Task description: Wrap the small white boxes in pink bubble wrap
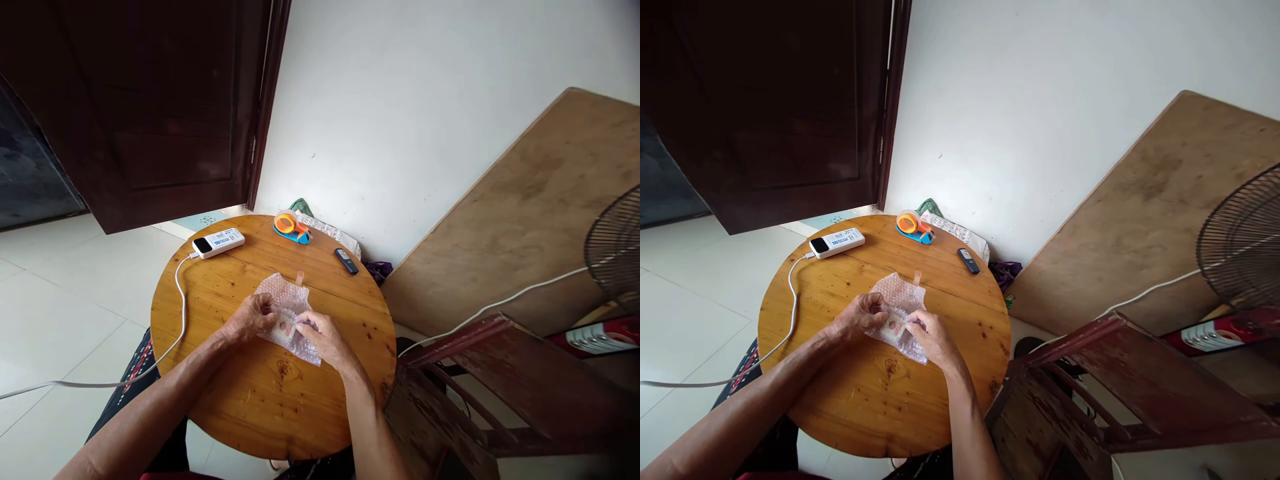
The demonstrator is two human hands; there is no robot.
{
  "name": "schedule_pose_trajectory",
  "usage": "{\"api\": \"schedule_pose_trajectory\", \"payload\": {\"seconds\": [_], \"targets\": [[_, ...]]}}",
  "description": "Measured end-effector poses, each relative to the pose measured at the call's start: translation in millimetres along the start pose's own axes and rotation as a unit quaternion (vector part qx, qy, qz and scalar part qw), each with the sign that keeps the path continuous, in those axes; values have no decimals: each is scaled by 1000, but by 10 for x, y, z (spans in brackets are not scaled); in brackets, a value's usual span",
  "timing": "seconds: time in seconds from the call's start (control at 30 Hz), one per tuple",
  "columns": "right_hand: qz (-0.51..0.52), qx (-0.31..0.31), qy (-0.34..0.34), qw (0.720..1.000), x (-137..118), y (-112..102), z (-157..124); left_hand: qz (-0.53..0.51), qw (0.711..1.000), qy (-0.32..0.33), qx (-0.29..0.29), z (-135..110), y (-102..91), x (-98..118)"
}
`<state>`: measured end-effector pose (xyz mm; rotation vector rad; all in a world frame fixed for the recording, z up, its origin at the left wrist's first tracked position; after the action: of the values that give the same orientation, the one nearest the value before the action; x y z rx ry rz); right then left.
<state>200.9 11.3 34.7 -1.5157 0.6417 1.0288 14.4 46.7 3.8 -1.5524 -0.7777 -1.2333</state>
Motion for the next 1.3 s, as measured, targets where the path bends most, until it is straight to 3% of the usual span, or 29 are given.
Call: {"api": "schedule_pose_trajectory", "payload": {"seconds": [0.17, 0.47, 0.57, 0.67, 0.7, 0.77, 0.87, 0.97, 1.17, 1.3], "targets": [[13, 23, -5, 1000, 73, 47, -161, 45, 999, 6, -13, -95, 0, 61], [32, 174, 12, 984, 312, 15, -154, 39, 999, -15, 19, -124, 7, 66], [-42, 222, -32, 974, 164, -14, -238, 46, 999, -12, 23, -139, 17, 44], [-191, 261, -138, 936, -216, 5, -379, 55, 998, -4, 24, -146, 19, 62], [-236, 244, -166, 926, -347, 47, -414, 61, 998, 0, 25, -146, 19, 71], [-301, 152, -193, 922, -537, 183, -441, 77, 997, 10, 30, -142, 15, 83], [-368, 43, -150, 917, -593, 374, -413, 105, 994, 15, 40, -132, -10, 55], [-400, 24, -107, 910, -507, 449, -371, 162, 986, -1, 47, -151, -98, -1], [-440, -16, -120, 890, -467, 459, -342, 319, 943, -69, 68, -375, -433, -17], [-449, -41, -117, 885, -517, 452, -302, 321, 934, -131, 83, -526, -565, -20]]}}
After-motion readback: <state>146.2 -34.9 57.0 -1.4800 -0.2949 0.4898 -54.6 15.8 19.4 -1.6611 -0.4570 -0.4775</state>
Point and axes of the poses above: each hand's wrist, its own z-axis towards the middle knuckle, its own y-axis out of the palm, x = y × z, the point moved 3 cm from there along z, towards the middle knuckle, and after that the axes turned 7 degrees about z, right-handed, at the moved point
